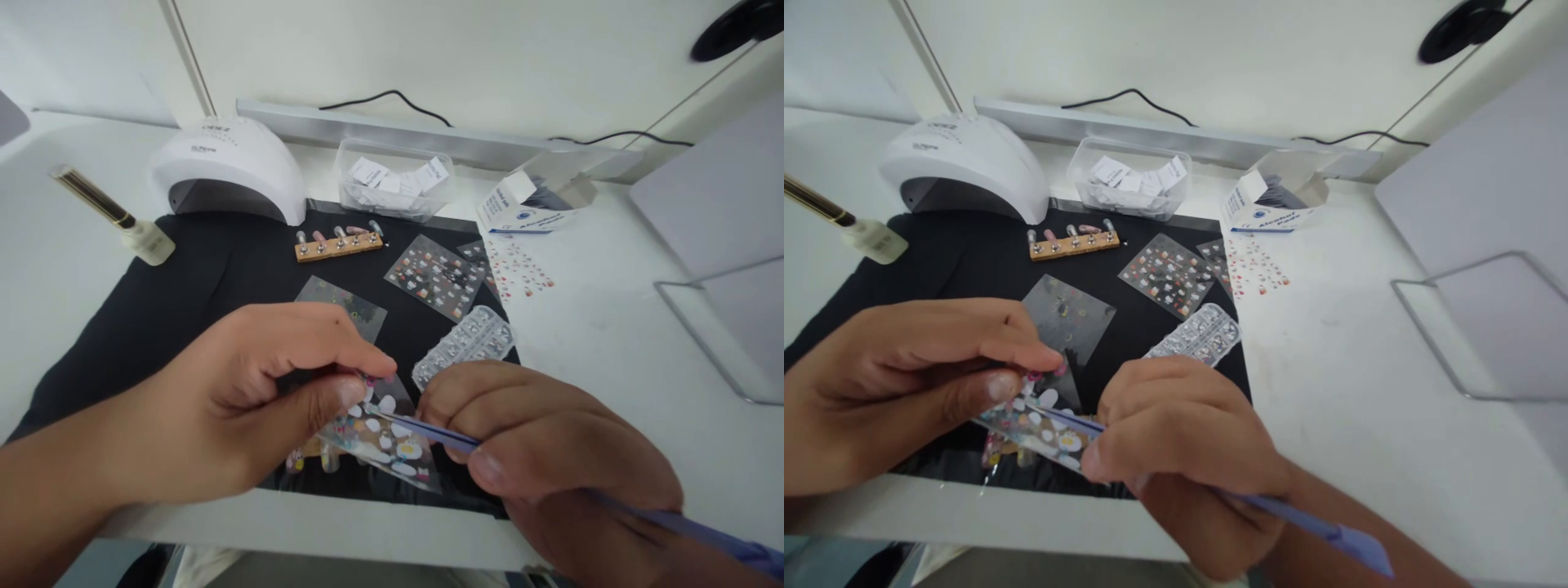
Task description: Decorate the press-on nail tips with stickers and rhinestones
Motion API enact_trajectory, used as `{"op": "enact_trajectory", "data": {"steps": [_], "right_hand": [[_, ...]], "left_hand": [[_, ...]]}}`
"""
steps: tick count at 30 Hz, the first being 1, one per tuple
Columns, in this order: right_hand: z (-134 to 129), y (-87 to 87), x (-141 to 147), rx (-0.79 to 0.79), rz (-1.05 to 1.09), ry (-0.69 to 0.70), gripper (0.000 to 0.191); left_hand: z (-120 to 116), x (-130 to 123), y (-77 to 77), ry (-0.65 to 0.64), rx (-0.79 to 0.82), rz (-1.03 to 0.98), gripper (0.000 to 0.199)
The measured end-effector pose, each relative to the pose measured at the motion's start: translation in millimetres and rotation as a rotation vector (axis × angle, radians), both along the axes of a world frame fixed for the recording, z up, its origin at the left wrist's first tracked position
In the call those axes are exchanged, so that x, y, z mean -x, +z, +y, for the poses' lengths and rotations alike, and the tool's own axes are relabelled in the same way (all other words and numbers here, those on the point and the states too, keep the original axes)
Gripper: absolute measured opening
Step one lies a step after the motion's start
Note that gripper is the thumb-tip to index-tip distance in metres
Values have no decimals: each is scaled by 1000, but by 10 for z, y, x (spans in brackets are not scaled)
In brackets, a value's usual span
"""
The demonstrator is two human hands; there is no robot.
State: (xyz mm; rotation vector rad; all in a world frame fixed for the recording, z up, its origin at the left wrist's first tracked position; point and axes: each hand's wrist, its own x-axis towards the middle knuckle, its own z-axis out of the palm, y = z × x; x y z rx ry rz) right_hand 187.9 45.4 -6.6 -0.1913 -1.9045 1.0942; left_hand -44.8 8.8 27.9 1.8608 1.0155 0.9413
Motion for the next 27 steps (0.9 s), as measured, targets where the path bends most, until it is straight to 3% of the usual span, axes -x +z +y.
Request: {"op": "enact_trajectory", "data": {"steps": [12,18,23,27], "right_hand": [[-5,51,-2,-136,-26,-29,19],[2,52,11,-127,-18,-4,21],[-25,41,24,44,75,76,21],[-164,95,-49,246,-52,17,13]], "left_hand": [[47,17,-24,-28,-20,-21,19],[73,19,-21,46,-14,-16,17],[212,137,-153,210,78,-5,15],[388,235,-342,254,47,258,31]]}}
